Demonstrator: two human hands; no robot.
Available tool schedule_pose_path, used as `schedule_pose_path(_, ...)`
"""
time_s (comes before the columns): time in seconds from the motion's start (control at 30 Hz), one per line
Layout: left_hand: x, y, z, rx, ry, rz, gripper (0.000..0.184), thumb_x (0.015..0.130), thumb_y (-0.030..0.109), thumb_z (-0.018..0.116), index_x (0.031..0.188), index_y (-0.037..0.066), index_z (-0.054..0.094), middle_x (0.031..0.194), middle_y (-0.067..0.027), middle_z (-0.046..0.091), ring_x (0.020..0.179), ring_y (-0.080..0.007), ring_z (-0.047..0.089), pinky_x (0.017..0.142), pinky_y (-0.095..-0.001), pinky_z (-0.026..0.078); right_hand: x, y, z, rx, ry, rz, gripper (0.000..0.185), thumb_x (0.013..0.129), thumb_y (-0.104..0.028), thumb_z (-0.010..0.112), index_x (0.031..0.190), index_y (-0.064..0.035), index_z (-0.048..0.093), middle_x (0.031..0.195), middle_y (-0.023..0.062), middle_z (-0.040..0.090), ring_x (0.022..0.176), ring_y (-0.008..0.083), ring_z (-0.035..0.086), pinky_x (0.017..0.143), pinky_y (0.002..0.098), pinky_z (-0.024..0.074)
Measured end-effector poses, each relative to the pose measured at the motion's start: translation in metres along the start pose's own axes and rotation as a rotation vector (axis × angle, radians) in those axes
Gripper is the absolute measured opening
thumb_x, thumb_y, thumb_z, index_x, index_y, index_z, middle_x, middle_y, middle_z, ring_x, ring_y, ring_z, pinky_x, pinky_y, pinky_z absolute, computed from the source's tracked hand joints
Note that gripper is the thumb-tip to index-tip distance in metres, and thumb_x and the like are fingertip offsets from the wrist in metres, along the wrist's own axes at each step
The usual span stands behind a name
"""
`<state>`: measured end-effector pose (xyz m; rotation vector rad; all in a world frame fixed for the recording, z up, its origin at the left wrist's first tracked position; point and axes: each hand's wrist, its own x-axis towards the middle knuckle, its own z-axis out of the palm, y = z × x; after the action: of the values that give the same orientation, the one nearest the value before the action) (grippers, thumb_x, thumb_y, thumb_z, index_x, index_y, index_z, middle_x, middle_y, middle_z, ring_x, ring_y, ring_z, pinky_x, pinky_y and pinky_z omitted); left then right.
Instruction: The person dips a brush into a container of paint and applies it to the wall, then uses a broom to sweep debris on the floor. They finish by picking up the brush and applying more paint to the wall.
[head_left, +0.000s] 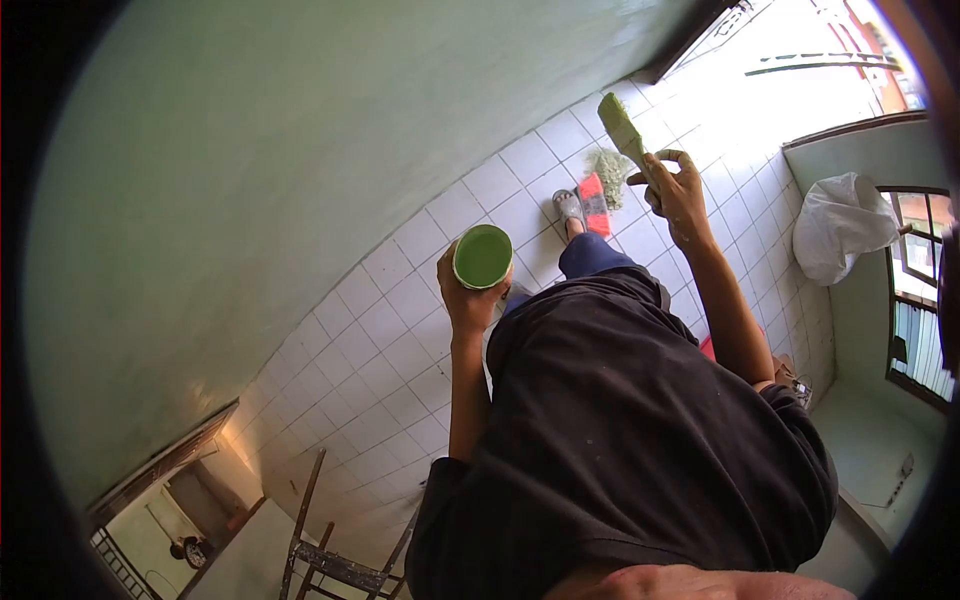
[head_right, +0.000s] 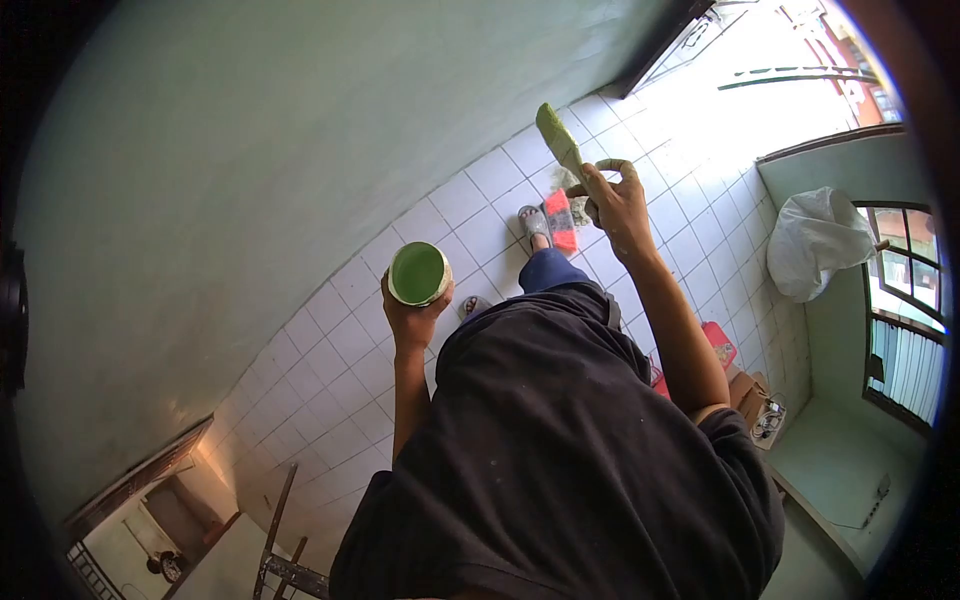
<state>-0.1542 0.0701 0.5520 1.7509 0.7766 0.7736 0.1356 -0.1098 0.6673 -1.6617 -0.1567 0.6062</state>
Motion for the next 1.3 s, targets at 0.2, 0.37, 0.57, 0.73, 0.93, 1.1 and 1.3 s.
schedule_pose_path(0.2,0.04,0.01,0.065,0.093,-0.046,0.039,0.074,0.068,0.018,0.096,0.132,0.007,0.062,0.128,-0.0096,0.062,0.12,-0.0297,0.059,0.105,-0.0455,0.047,0.046,0.002,-0.042,0.024,-0.008,0.076,0.036,0.105,-0.025,0.066,0.122,-0.0021,0.044,0.089,0.0231,0.074,0.05,0.0047,0.041,0.042,0.0213,0.0287)
schedule_pose_path(0.37,0.057,0.008,0.124,0.08,0.033,0.04,0.066,0.071,0.013,0.097,0.126,0.003,0.063,0.119,-0.0086,0.07,0.107,-0.0231,0.069,0.096,-0.0388,0.055,0.092,-0.003,-0.076,0.017,-0.069,0.088,0.035,0.105,-0.025,0.066,0.121,-0.0022,0.044,0.088,0.0216,0.074,0.05,0.0044,0.043,0.043,0.0214,0.0287)
schedule_pose_path(0.57,0.056,0.042,0.174,0.185,0.153,0.109,0.073,0.065,0.013,0.097,0.13,0.005,0.064,0.13,-0.0125,0.062,0.119,-0.0314,0.06,0.102,-0.0441,0.049,0.139,-0.011,-0.095,-0.063,-0.186,0.117,0.034,0.105,-0.026,0.065,0.118,-0.0018,0.045,0.087,0.0204,0.074,0.05,0.0039,0.042,0.043,0.0213,0.0287)
schedule_pose_path(0.73,0.04,0.072,0.188,0.296,0.172,0.24,0.069,0.069,0.017,0.097,0.128,0.003,0.063,0.125,-0.0127,0.065,0.113,-0.0299,0.066,0.097,-0.0415,0.054,0.143,-0.014,-0.104,-0.056,-0.307,0.073,0.035,0.105,-0.026,0.066,0.118,-0.0009,0.045,0.087,0.0201,0.074,0.051,0.0037,0.041,0.043,0.0213,0.0288)
schedule_pose_path(0.93,-0.011,0.081,0.187,0.274,0.181,0.233,0.07,0.065,0.019,0.097,0.126,0.004,0.065,0.125,-0.0117,0.067,0.113,-0.0315,0.064,0.096,-0.0453,0.051,0.093,0.004,-0.133,-0.068,-0.27,0.076,0.035,0.105,-0.025,0.066,0.118,0.0015,0.047,0.085,0.0206,0.075,0.05,0.0045,0.044,0.042,0.0212,0.0311)
schedule_pose_path(1.1,-0.069,0.078,0.18,0.185,0.2,0.162,0.071,0.064,0.023,0.096,0.124,0.001,0.064,0.113,-0.0125,0.072,0.103,-0.0304,0.07,0.095,-0.043,0.053,0.044,-0.001,-0.15,-0.115,-0.34,0.07,0.035,0.105,-0.026,0.066,0.118,0.0015,0.047,0.087,0.0219,0.075,0.05,0.0041,0.043,0.042,0.021,0.03)
schedule_pose_path(1.3,-0.114,0.094,0.176,0.082,0.281,0.151,0.069,0.065,0.018,0.096,0.123,0.0,0.064,0.111,-0.0141,0.073,0.102,-0.0302,0.072,0.094,-0.0419,0.055,0.012,-0.017,-0.154,-0.154,-0.523,-0.024,0.035,0.105,-0.027,0.066,0.12,-0.0007,0.049,0.089,0.0193,0.074,0.052,0.0027,0.041,0.043,0.0202,0.0284)
